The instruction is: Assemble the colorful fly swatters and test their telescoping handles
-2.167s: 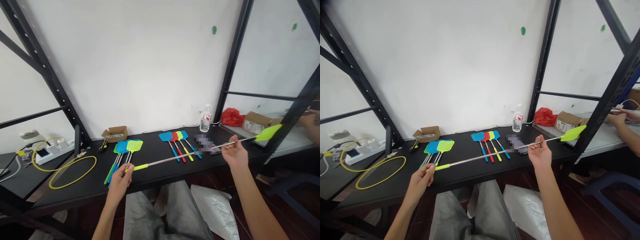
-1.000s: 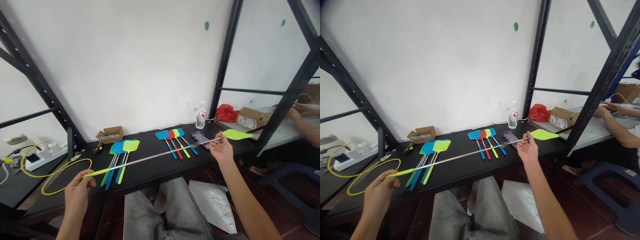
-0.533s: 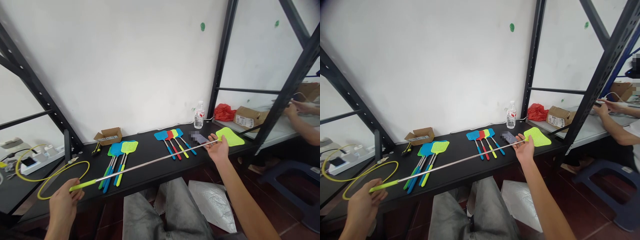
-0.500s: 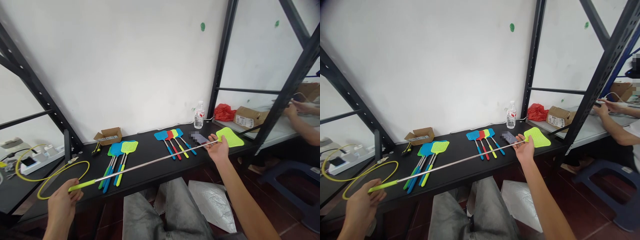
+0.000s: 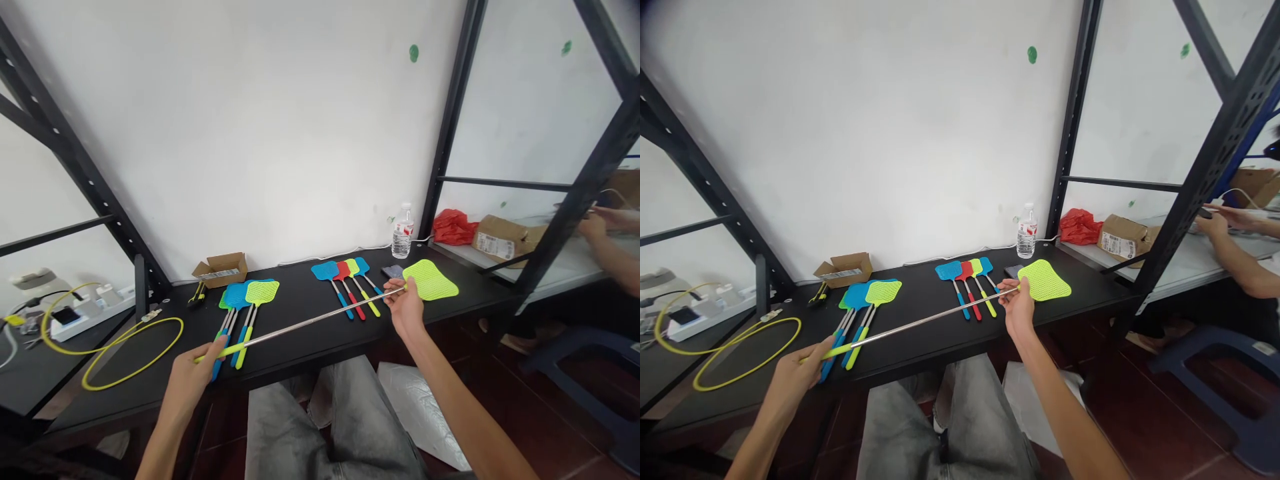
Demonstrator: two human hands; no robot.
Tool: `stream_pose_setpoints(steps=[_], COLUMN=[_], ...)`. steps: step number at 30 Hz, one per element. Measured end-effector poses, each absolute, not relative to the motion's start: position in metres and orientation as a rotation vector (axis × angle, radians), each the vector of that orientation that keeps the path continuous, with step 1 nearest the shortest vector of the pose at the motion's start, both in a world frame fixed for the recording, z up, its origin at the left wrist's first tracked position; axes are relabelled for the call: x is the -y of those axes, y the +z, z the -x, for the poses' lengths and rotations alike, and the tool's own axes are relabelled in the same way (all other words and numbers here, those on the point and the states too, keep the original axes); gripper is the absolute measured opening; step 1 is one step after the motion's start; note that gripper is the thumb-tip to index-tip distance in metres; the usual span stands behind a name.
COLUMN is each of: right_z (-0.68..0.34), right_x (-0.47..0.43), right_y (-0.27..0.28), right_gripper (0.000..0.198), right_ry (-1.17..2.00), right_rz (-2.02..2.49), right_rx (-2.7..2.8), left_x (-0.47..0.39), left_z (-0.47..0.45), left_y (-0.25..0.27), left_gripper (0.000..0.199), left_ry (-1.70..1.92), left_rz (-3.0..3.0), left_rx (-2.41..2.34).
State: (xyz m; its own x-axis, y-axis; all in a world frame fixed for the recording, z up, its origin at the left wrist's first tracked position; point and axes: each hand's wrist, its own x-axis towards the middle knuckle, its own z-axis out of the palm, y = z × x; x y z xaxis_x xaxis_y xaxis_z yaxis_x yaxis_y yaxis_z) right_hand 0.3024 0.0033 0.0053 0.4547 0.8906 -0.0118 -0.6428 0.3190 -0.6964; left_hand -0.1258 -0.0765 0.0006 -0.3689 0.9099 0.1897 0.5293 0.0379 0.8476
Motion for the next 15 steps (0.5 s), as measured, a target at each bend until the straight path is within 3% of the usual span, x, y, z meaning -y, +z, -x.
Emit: stream_pose_setpoints(steps=[15], right_z=[-0.270], right_x=[0.011], right_y=[0.014], right_gripper=[0.041], right_ry=[1.066], right_rz=[0.626], right_rx=[0.403], left_x=[0.092], left_z=[0.096], left_y=[0.026], left_gripper=[0.049], left_ry=[1.018], left_rz=[-1.730], left_rx=[-1.596])
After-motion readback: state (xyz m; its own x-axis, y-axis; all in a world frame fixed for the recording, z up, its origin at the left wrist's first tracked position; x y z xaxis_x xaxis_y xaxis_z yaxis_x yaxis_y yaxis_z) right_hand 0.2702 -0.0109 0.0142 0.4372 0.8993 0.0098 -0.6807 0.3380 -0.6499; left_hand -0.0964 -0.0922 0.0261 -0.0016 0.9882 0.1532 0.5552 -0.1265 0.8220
